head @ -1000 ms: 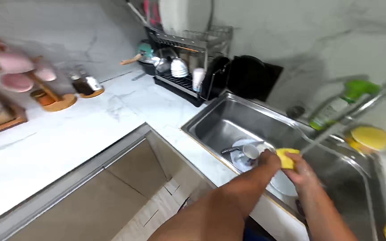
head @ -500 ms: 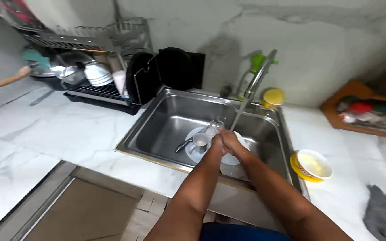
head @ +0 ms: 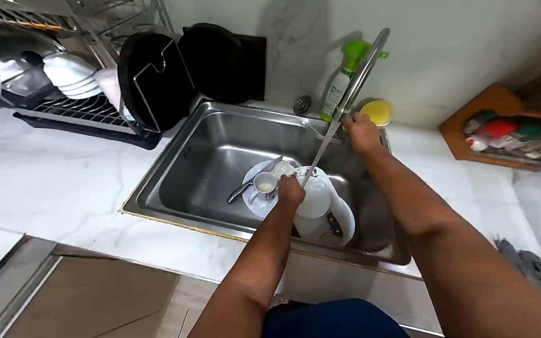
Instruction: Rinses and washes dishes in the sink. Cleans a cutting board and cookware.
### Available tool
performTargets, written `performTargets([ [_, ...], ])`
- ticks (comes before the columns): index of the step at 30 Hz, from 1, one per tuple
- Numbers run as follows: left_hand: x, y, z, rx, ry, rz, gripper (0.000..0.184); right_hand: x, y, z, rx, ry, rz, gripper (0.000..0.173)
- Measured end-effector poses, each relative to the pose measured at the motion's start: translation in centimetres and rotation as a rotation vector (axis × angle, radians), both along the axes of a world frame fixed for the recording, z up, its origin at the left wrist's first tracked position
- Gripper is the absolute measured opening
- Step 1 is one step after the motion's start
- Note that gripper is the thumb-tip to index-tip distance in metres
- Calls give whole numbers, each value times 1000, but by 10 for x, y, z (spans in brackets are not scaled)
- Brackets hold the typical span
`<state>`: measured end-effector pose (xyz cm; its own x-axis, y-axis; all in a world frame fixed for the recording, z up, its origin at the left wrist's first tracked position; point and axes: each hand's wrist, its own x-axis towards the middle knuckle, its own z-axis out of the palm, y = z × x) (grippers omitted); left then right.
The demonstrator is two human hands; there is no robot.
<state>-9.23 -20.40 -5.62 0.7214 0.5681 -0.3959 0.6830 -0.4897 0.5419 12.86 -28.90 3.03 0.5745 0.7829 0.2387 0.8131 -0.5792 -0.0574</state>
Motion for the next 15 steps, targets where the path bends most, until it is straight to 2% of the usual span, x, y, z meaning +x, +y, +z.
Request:
performTargets([
  [2, 2, -3, -4, 45, 131, 24, 68, 13, 3, 10, 67, 16, -53, 33],
  [4, 2, -4, -6, 25, 180, 29, 73, 25, 8, 15, 136, 59, -134, 40],
  [8, -2, 0, -5, -62, 237, -14, 66, 42, 23, 19, 183, 61, -262, 62],
  [11, -6, 3, -6, -104, 245, -42, 49, 26, 27, 29, 177, 95, -311, 67],
  [14, -11, 5, -8, -152, 266, -58, 42, -1, -8, 54, 257, 319, -336, 83],
  [15, -9, 5, -13, -164, 273, -41, 42, -6, -31, 63, 261, 399, -333, 79],
])
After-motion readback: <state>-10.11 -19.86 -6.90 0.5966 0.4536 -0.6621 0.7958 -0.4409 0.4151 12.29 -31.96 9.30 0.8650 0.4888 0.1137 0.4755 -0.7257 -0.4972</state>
